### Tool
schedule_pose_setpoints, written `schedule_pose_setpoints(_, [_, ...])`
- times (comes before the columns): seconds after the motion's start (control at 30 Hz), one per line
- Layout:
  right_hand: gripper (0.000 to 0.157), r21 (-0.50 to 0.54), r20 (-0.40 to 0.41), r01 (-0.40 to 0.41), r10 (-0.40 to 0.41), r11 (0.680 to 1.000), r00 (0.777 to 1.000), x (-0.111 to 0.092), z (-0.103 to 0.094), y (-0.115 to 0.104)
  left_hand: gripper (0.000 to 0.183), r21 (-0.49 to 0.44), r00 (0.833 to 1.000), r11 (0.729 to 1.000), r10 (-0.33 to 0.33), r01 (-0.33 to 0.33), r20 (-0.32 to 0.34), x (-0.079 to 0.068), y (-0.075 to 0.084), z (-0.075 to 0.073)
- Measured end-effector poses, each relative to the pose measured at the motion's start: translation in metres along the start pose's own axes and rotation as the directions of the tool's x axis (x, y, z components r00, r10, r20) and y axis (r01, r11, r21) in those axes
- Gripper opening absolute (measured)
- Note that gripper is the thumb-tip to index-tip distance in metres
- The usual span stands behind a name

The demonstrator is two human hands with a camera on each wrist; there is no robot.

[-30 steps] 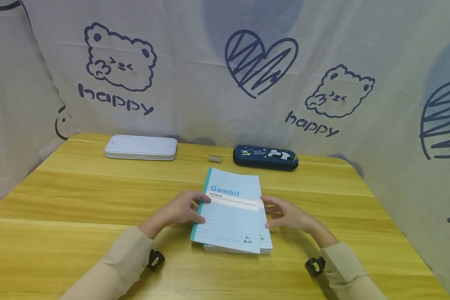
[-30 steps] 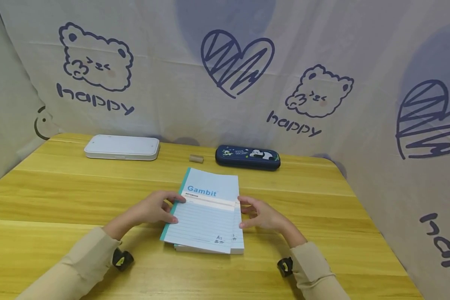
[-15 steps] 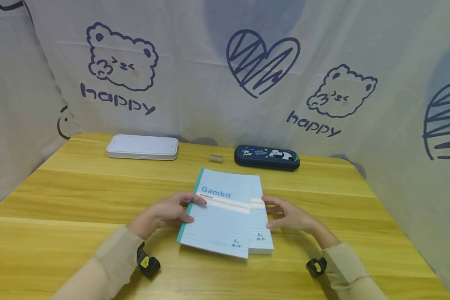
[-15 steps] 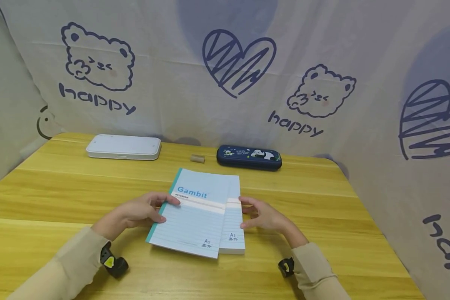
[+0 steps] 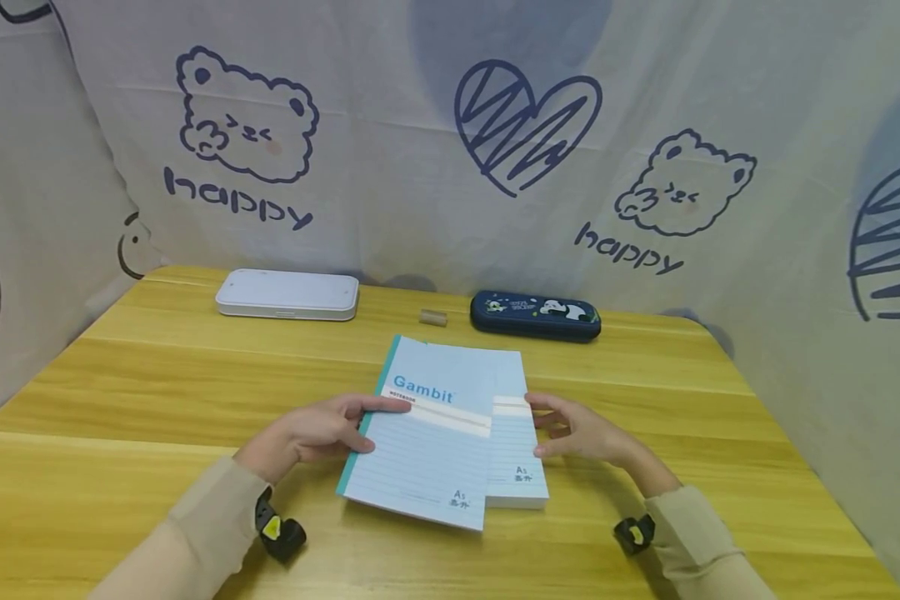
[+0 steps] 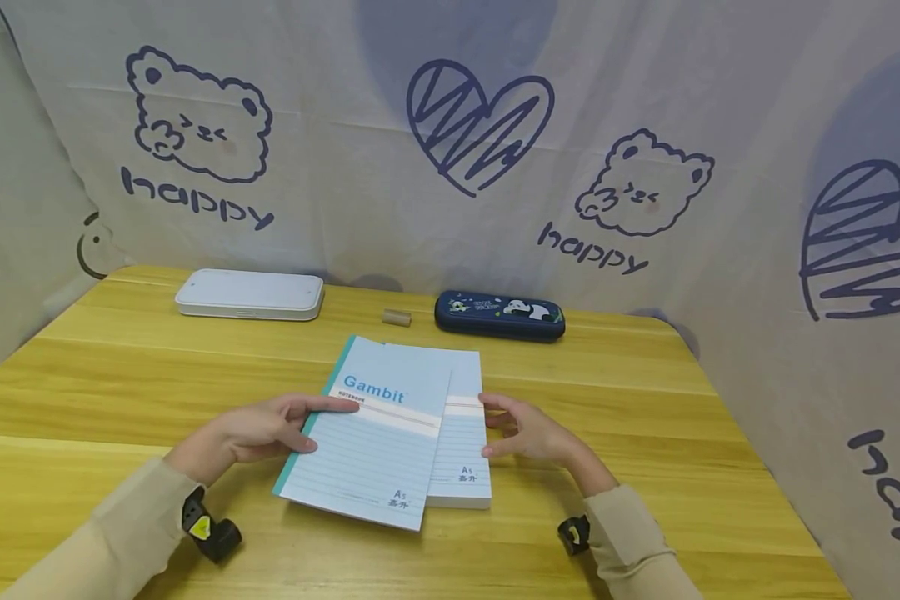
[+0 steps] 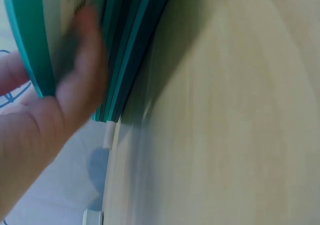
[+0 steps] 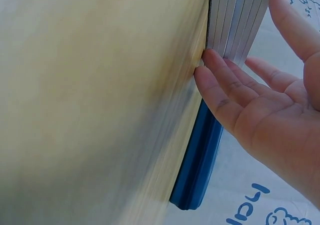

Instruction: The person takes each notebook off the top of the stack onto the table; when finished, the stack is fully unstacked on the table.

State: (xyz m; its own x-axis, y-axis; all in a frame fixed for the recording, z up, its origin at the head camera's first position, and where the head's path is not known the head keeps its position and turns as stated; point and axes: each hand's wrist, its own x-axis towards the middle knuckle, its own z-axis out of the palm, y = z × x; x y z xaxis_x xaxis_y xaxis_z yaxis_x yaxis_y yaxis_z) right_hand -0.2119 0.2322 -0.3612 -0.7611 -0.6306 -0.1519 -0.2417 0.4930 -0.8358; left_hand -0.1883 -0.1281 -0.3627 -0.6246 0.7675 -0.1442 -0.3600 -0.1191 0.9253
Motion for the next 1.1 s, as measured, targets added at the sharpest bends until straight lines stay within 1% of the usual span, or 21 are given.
schedule_pose_setpoints(0.1, [0.074, -0.001, 0.000, 0.001, -0.001, 1.000, 1.000, 0.000, 0.000, 0.000, 0.066, -0.019, 1.000, 1.000, 0.010, -0.010, 0.009, -0.002, 0.000, -0.001])
schedule_pose_setpoints(0.17, [0.074, 0.001, 0.000, 0.001, -0.001, 1.000, 1.000, 0.000, 0.000, 0.000, 0.066, -0.027, 1.000, 0.999, 0.024, -0.024, 0.003, -0.004, -0.001, -0.001])
schedule_pose_setpoints(0.33, [0.074, 0.010, 0.006, 0.011, -0.011, 1.000, 1.000, 0.001, 0.000, 0.002, 0.067, -0.021, 0.996, 0.996, 0.085, -0.086, -0.025, -0.010, -0.003, -0.005])
schedule_pose_setpoints(0.5, [0.074, 0.011, 0.005, 0.012, -0.012, 1.000, 1.000, 0.001, 0.000, 0.002, 0.064, -0.001, 0.989, 0.990, 0.141, -0.141, -0.043, -0.020, 0.001, -0.012])
schedule_pose_setpoints(0.63, [0.074, 0.009, 0.002, 0.008, -0.008, 1.000, 1.000, 0.001, 0.000, 0.003, 0.062, 0.011, 0.984, 0.984, 0.177, -0.177, -0.021, -0.031, 0.005, -0.018])
schedule_pose_setpoints(0.83, [0.073, 0.006, 0.002, 0.009, -0.009, 1.000, 1.000, 0.001, -0.001, 0.004, 0.060, 0.027, 0.970, 0.969, 0.244, -0.244, 0.019, -0.044, 0.009, -0.030])
schedule_pose_setpoints(1.1, [0.073, 0.002, 0.007, 0.020, -0.020, 1.000, 1.000, 0.001, -0.001, 0.003, 0.058, 0.018, 0.963, 0.963, 0.267, -0.268, 0.042, -0.058, 0.011, -0.041])
